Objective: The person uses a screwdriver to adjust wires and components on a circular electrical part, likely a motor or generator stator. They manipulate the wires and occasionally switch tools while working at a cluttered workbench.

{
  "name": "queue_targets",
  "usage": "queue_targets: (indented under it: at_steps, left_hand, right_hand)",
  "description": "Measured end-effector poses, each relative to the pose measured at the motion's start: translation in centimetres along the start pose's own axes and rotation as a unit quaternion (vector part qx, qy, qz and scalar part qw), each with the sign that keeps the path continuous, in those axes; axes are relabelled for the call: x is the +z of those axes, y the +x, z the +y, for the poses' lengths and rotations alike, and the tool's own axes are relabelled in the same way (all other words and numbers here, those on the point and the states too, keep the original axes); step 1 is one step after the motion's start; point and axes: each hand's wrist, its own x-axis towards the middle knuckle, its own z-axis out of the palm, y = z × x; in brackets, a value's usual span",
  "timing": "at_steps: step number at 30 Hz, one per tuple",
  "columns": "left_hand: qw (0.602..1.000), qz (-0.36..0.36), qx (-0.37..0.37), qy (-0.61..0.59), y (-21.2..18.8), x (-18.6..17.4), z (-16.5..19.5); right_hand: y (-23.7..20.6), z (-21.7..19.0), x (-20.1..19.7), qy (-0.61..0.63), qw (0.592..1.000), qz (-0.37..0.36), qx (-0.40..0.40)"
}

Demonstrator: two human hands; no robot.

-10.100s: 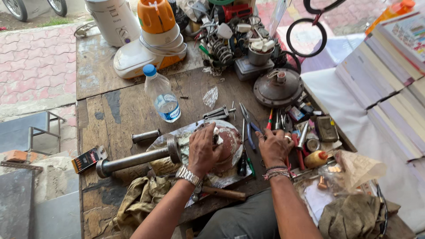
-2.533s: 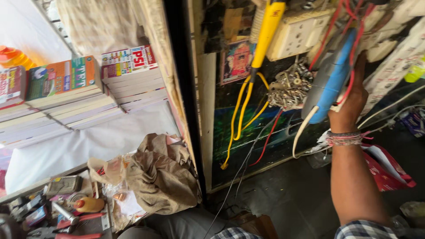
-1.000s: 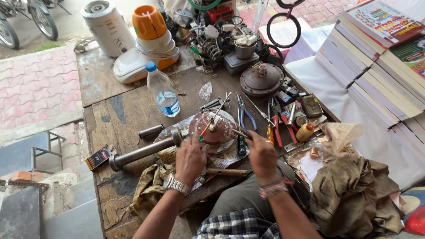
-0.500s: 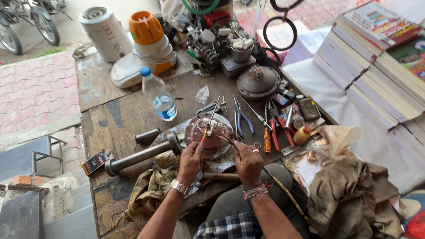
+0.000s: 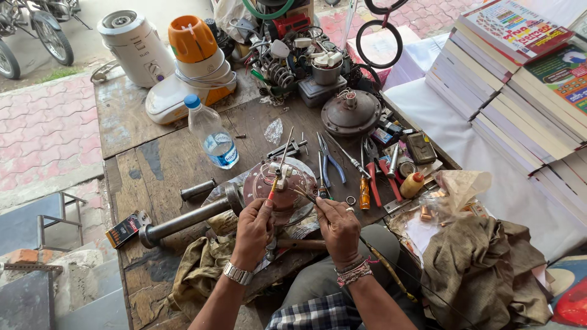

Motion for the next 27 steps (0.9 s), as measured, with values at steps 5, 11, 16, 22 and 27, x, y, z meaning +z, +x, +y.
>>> queue_targets:
  at_steps: [5, 11, 16, 22, 27]
  left_hand:
    - [1.000, -0.007, 0.001, -0.006, -0.4, 0.6, 0.8]
    - [1.000, -0.015, 0.005, -0.003, -0.6, 0.9, 0.6]
    - [1.000, -0.023, 0.000, -0.006, -0.7, 1.1, 0.6]
    - [1.000, -0.030, 0.007, -0.002, -0.8, 1.5, 1.1]
    - [0.999, -0.030, 0.002, -0.014, -0.8, 1.8, 1.3]
  right_hand:
    - [0.4, -0.3, 0.2, 0.004, 1.000, -0.007, -0.014]
    - [0.4, -0.7, 0.2, -0.001, 1.000, -0.012, -0.008]
    - [0.5, -1.2, -0.3, 0.001, 1.000, -0.016, -0.006]
    - [1.0, -1.7, -1.0, -0.002, 0.999, -0.036, 0.008]
    - [1.2, -2.0, -1.2, 0.005, 0.999, -0.043, 0.003]
